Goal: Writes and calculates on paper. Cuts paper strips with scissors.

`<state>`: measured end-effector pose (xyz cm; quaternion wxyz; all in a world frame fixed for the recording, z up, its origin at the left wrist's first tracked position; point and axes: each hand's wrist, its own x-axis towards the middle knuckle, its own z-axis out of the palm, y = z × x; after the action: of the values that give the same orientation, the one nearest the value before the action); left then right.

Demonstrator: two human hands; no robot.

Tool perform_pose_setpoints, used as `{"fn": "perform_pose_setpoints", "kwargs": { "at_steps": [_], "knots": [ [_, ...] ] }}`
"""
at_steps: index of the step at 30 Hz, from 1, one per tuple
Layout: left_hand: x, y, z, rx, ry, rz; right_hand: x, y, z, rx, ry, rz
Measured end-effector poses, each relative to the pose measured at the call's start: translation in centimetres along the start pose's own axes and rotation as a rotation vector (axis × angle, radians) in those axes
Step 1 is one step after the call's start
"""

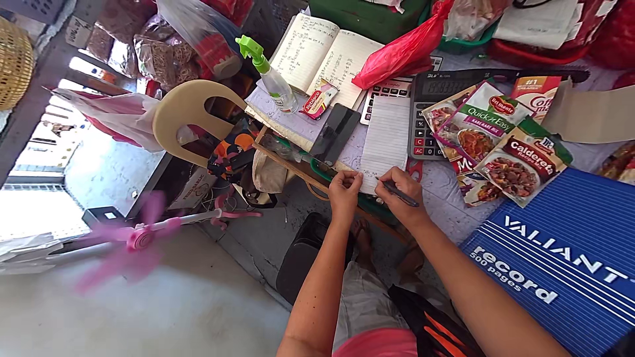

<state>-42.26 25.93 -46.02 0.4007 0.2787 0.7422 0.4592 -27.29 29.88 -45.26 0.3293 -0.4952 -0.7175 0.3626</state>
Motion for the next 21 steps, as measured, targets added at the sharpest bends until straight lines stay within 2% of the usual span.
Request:
{"fn": "perform_pose_setpoints", "kwargs": {
  "at_steps": [16,19,21],
  "knots": [
    [-0.1,0.2,0.0,0.008,-0.008,-0.007,0.2,-0.2,-0.3,0.007,-0.015,0.011],
    [0.1,0.1,-0.1,-0.015,-0.023,-0.018,0.9,-0.8,-1.5,0.152,-0.036,0.121],
    [0.2,0.1,-0.4,-0.035,-0.049,-0.022,1.7,-1.0,-3.9,0.205,-0.115,0.228]
  ]
}}
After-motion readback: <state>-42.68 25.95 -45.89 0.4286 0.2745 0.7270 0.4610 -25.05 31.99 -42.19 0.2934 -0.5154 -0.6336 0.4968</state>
